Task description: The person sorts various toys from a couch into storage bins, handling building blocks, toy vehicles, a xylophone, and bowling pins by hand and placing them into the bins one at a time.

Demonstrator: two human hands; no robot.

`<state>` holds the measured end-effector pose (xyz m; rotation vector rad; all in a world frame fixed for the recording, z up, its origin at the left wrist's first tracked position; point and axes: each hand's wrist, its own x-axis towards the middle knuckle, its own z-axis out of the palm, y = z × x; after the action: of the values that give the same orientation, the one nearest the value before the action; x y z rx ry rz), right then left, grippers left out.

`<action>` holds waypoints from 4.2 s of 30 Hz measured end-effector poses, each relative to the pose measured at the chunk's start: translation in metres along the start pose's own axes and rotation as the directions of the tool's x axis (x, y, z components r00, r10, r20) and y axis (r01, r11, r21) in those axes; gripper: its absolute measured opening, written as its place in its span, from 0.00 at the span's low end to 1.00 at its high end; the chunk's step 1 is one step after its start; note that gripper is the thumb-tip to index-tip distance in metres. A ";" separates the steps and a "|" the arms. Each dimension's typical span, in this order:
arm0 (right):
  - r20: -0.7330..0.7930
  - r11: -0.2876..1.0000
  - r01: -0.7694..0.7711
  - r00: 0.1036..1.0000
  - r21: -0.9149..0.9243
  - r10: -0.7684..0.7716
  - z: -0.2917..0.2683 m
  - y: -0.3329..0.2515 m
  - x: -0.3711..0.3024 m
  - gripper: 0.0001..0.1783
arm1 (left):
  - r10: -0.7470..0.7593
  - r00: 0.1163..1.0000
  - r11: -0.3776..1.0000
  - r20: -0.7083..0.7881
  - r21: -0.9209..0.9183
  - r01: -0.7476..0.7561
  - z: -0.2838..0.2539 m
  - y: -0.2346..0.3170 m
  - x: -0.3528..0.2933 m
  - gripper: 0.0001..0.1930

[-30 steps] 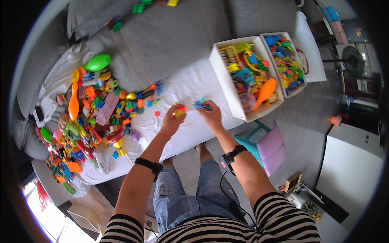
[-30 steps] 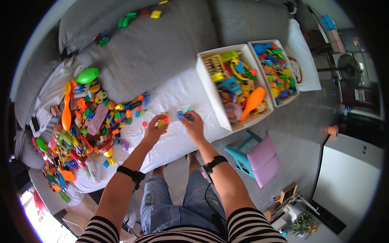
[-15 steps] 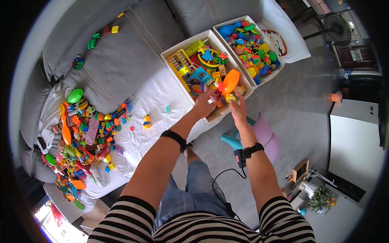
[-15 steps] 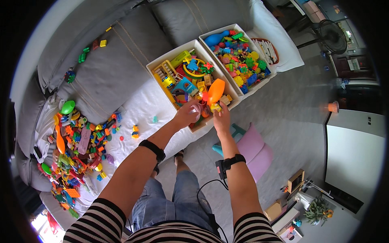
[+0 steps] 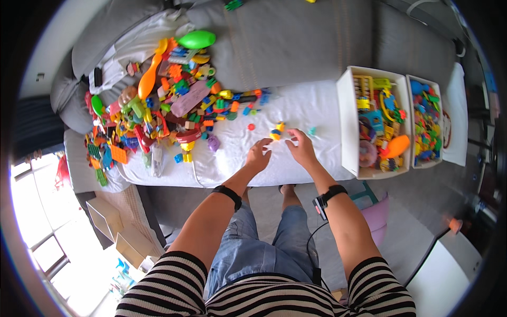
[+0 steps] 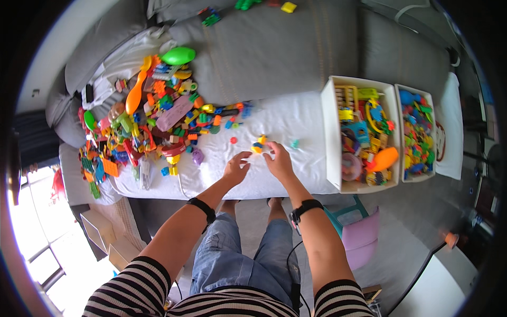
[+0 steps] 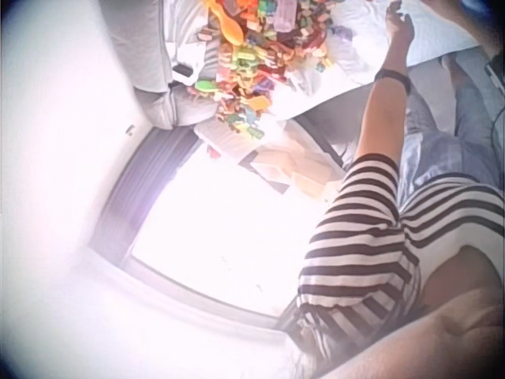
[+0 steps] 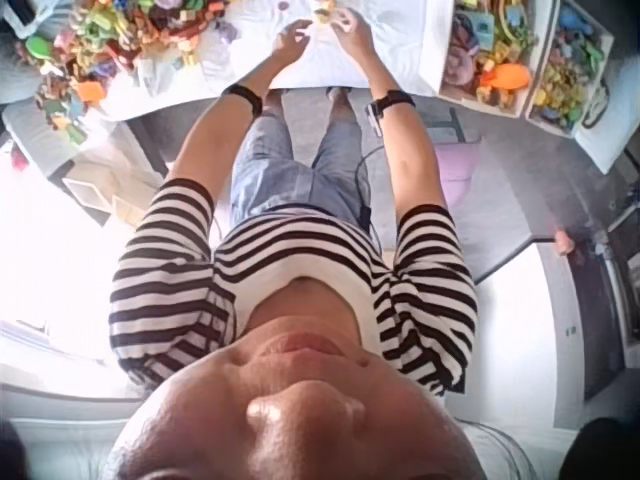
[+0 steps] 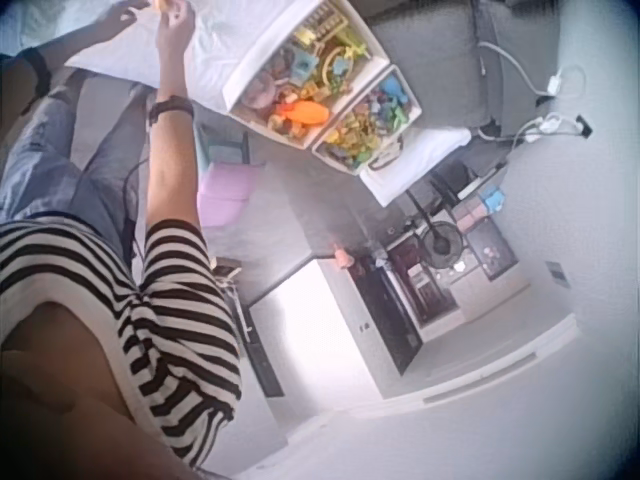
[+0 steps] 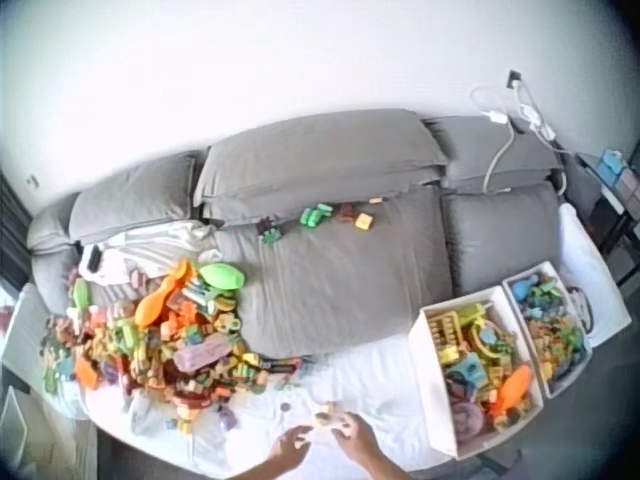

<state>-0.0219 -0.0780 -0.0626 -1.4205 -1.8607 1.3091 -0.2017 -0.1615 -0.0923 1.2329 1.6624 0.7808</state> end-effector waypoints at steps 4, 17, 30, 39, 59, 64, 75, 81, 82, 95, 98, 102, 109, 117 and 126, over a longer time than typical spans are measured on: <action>-0.046 0.858 -0.257 0.963 -0.444 0.265 0.061 -0.016 0.011 0.39 | -0.204 0.963 0.923 -0.175 0.293 0.249 -0.052 -0.038 -0.028 0.32; -0.101 0.893 -0.102 0.993 -0.438 0.064 0.107 0.000 0.080 0.39 | 0.116 0.988 0.818 0.099 0.555 -0.152 -0.083 -0.039 0.028 0.37; -0.005 0.842 -0.167 0.982 -0.513 0.191 0.132 -0.014 0.087 0.25 | -0.121 0.967 0.648 0.226 0.755 -0.095 -0.085 -0.040 0.103 0.30; -0.012 0.951 -0.093 0.996 -0.296 0.094 0.114 0.000 0.089 0.23 | -0.091 0.985 0.642 0.147 0.765 -0.055 -0.086 -0.021 0.097 0.32; 0.106 0.984 0.010 0.994 -0.177 0.009 0.100 0.005 0.101 0.11 | -0.559 0.829 0.701 0.018 -0.523 0.485 -0.107 -0.051 0.059 0.11; 0.508 0.876 0.291 0.859 -0.384 -0.063 0.106 0.009 0.080 0.10 | 0.185 0.967 0.969 -0.174 0.195 -0.151 -0.117 -0.094 0.043 0.09; 0.363 0.917 0.271 0.919 -0.292 -0.156 0.157 -0.008 0.081 0.14 | -0.387 0.918 0.893 -0.082 -0.282 0.351 -0.108 -0.084 0.009 0.12; 0.259 0.896 0.153 0.965 -0.418 -0.044 0.154 -0.006 0.088 0.11 | -0.465 0.884 0.742 0.049 -0.523 0.419 -0.105 -0.087 0.018 0.13; 0.193 0.986 -0.078 0.975 -0.144 0.106 0.153 -0.019 0.082 0.08 | -0.470 0.881 0.679 0.057 -0.614 0.402 -0.111 -0.089 0.012 0.14; -0.385 0.578 -0.079 0.671 0.812 0.634 -0.121 -0.024 -0.020 0.09 | -0.108 0.784 0.755 0.611 -0.463 0.465 0.034 0.167 0.084 0.20; -0.342 0.411 0.025 0.604 0.911 0.720 -0.183 0.010 -0.033 0.12 | -0.025 0.771 0.757 0.637 -0.491 0.431 0.098 0.216 0.106 0.21; -0.283 0.198 0.205 0.769 0.958 0.572 -0.206 0.018 -0.026 0.18 | -0.028 0.822 0.766 0.569 -0.516 0.383 0.132 0.232 0.132 0.33; -0.279 0.205 0.189 0.640 0.960 0.716 -0.197 0.023 -0.013 0.20 | -0.034 0.877 0.907 0.480 -0.353 0.228 0.119 0.199 0.143 0.33; 0.029 0.852 -0.283 0.953 0.440 0.301 -0.096 -0.003 0.017 0.21 | -0.086 0.980 0.979 0.181 -0.170 0.117 0.048 0.070 0.087 0.28; 0.204 0.944 -0.096 0.965 -0.316 0.166 0.084 0.033 0.033 0.37 | -0.091 0.991 0.928 -0.100 0.352 0.120 -0.033 -0.016 0.040 0.33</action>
<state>-0.0853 -0.0818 -0.1350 -1.6315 -2.2322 1.3398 -0.2423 -0.1277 -0.1041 1.3573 1.9831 0.4787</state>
